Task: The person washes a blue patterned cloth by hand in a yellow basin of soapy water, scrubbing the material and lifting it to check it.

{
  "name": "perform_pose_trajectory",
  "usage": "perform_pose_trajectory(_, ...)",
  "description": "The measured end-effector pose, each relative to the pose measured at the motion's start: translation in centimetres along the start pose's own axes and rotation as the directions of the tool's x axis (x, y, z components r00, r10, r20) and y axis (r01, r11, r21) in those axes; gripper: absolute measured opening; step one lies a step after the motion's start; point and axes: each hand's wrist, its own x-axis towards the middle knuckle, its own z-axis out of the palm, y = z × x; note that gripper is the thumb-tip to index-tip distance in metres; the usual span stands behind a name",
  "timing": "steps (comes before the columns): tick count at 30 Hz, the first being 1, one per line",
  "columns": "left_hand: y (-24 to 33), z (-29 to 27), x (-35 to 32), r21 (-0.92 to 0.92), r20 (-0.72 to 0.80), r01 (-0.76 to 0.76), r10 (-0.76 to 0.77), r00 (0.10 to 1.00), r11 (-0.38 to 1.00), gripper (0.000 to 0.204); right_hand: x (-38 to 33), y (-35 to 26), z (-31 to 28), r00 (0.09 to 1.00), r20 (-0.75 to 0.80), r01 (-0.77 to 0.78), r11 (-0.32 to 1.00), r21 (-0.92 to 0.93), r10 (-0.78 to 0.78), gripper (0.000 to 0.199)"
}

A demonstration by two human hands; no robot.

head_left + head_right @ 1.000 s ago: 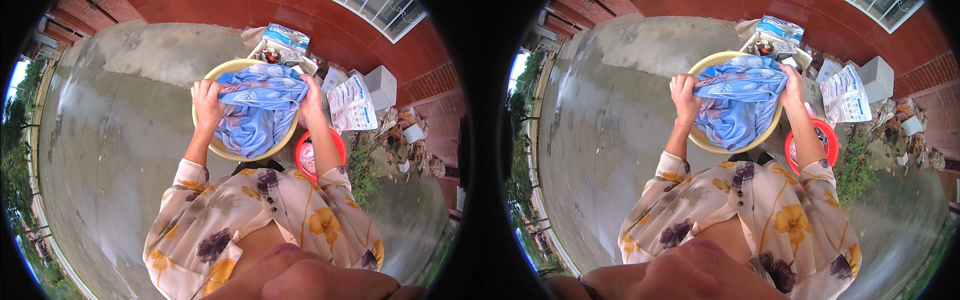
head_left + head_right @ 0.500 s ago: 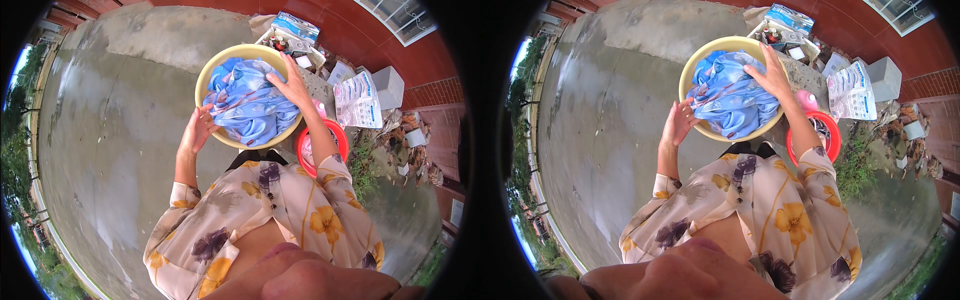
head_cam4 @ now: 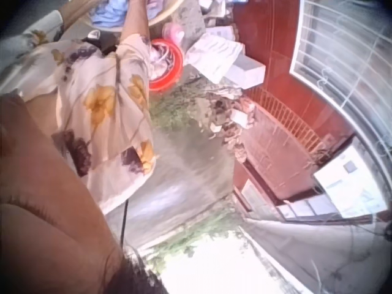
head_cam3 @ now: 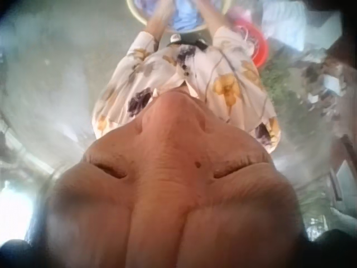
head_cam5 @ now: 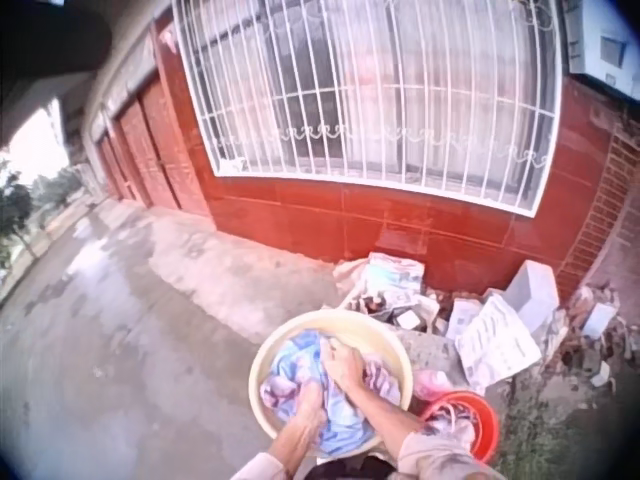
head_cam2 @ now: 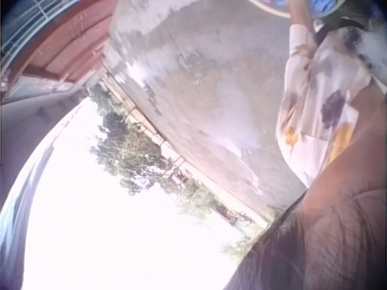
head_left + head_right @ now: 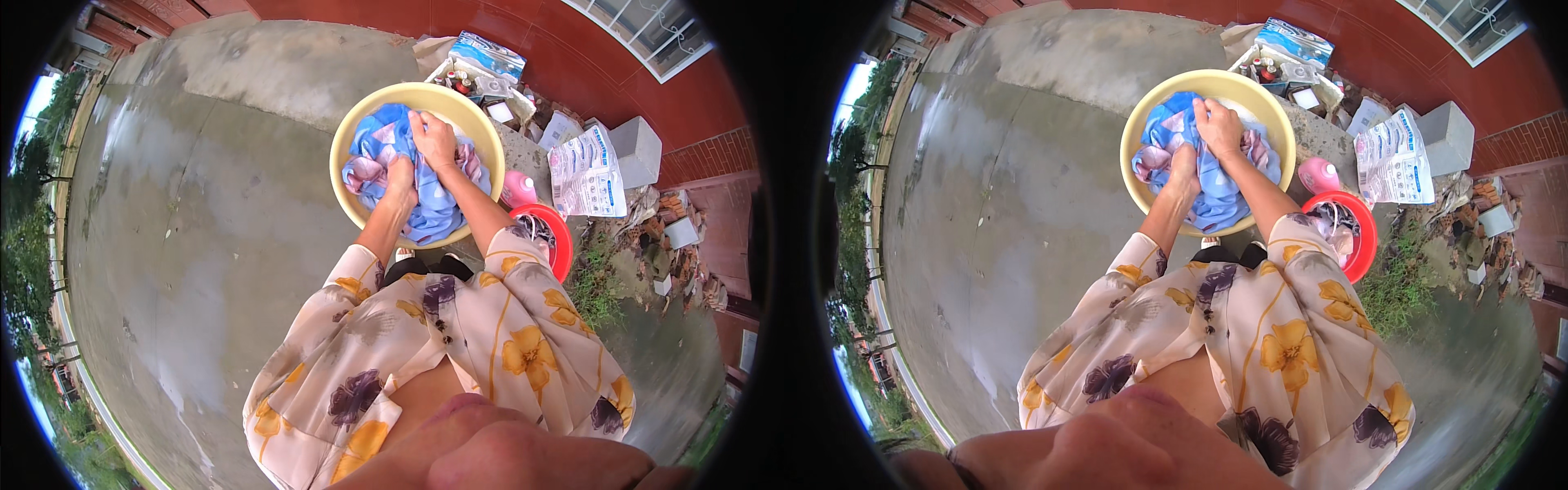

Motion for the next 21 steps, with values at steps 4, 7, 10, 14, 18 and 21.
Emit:
perform_pose_trajectory(4,0.0,-11.2,7.5,0.338,0.262,-0.299,0.216,0.941,0.892,0.027,-5.6,-5.5,1.4,0.949,-0.043,0.311,0.911,0.271,-0.311,0.019)
perform_pose_trajectory(7,-2.2,-1.4,2.9,0.023,0.143,0.076,-0.078,0.987,0.997,0.029,2.5,2.7,0.1,0.987,-0.136,-0.094,0.991,-0.091,0.081,0.022)
perform_pose_trajectory(10,-0.5,-4.0,1.4,-0.160,0.221,-0.090,0.125,0.967,0.983,0.031,-2.6,-3.0,0.6,0.990,0.065,0.119,0.988,0.094,-0.125,0.027)
perform_pose_trajectory(14,0.5,-3.9,4.9,0.168,0.249,-0.132,0.087,0.965,0.977,0.034,-0.5,0.3,1.5,0.995,0.035,0.092,0.992,0.091,-0.095,0.023)
perform_pose_trajectory(18,7.9,-2.5,3.2,-0.073,0.155,0.058,-0.046,0.987,0.996,0.046,7.1,3.9,-5.3,0.989,0.093,-0.136,0.958,0.253,0.115,0.048)
perform_pose_trajectory(21,12.3,-2.6,-1.4,-0.174,0.066,-0.126,0.140,0.988,0.977,0.061,3.5,3.4,-11.5,0.917,0.348,-0.331,0.859,0.391,0.194,0.090)
